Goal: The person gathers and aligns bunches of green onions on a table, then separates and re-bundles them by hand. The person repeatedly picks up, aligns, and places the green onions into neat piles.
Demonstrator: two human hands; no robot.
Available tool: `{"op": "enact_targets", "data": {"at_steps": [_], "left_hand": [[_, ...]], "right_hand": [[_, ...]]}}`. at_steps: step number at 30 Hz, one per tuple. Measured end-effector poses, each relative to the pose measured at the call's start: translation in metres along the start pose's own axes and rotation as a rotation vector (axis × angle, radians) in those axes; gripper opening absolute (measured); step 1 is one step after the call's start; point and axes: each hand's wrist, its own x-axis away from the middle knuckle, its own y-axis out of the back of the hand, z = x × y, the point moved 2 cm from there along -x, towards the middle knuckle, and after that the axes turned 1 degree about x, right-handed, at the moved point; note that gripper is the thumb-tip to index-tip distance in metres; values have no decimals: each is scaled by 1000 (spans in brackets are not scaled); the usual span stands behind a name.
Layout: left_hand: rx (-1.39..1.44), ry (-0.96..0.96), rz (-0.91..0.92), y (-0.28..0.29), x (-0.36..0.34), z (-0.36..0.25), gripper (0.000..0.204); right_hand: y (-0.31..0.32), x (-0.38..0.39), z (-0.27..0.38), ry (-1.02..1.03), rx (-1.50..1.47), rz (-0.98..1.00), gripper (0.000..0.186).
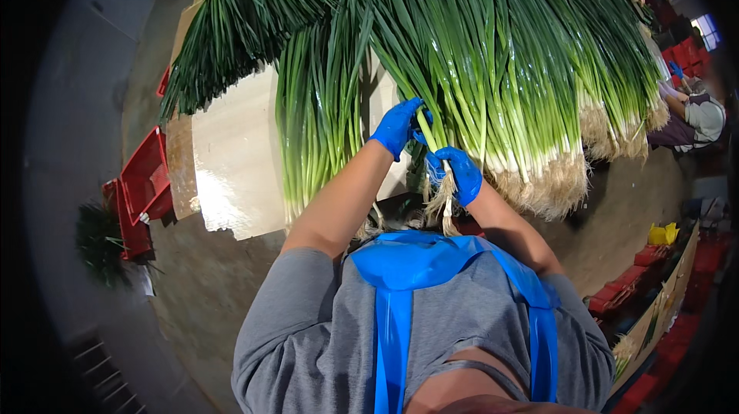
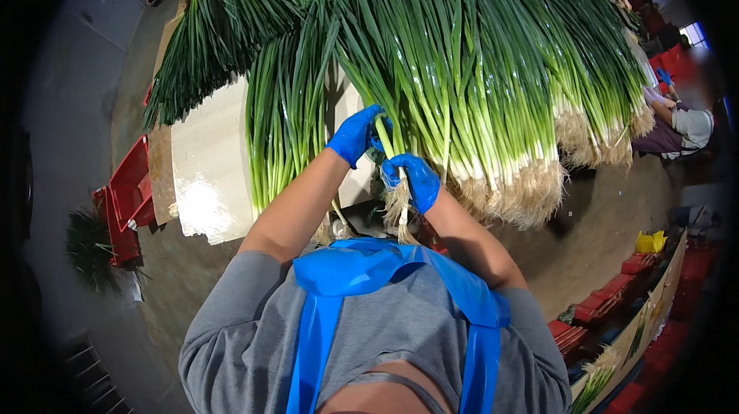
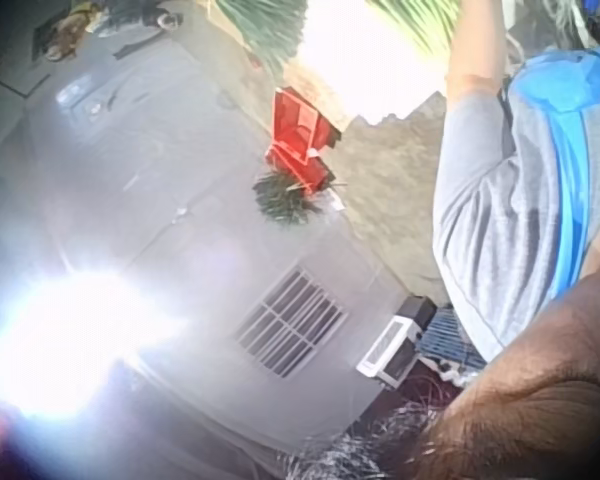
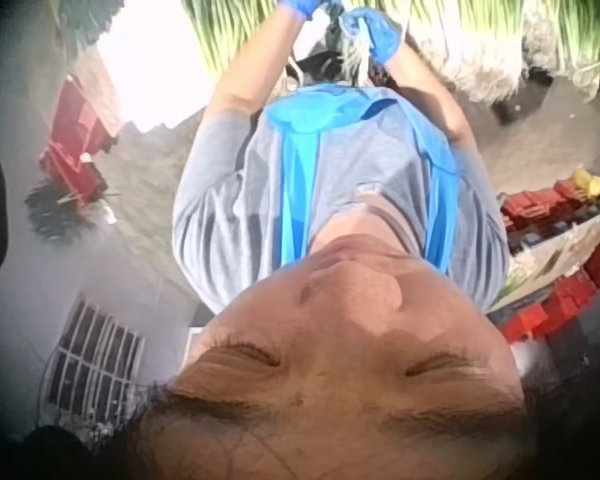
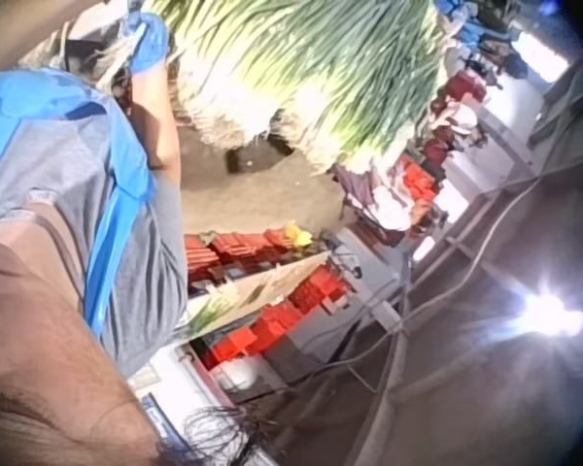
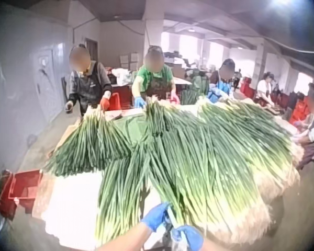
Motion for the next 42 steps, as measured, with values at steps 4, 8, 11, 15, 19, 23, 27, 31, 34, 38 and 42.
{"op": "enact_targets", "data": {"at_steps": [4,8,11,15,19,23,27,31,34,38,42], "left_hand": [[-221,-92,-126,-38,25,-20,24],[-351,-214,-49,-59,49,-26,26],[-328,-255,19,-41,42,-24,28],[-304,-197,-44,-14,37,-16,31],[-308,-97,-186,10,38,-7,34],[-444,-143,-366,30,33,-1,30],[-504,-275,-378,19,38,-11,27],[-515,-195,-357,17,47,-13,34],[-268,61,-69,18,42,3,35],[-122,137,-16,16,52,-4,32],[-26,116,65,23,69,-27,35]], "right_hand": [[-22,16,-1,37,-74,-177,25],[-16,21,-5,59,-70,-278,34],[-16,14,-11,83,-77,-206,37],[-14,-4,-23,73,-50,-126,41],[-24,-12,-28,78,-20,-158,39],[-28,-18,-37,13,-57,-192,37],[-22,-24,-43,-14,-48,-187,35],[-39,-26,-39,13,94,-200,25],[-64,-17,-30,-76,236,-283,29],[-47,-20,-29,-332,816,-146,58],[-34,2,22,198,1611,-430,40]]}}
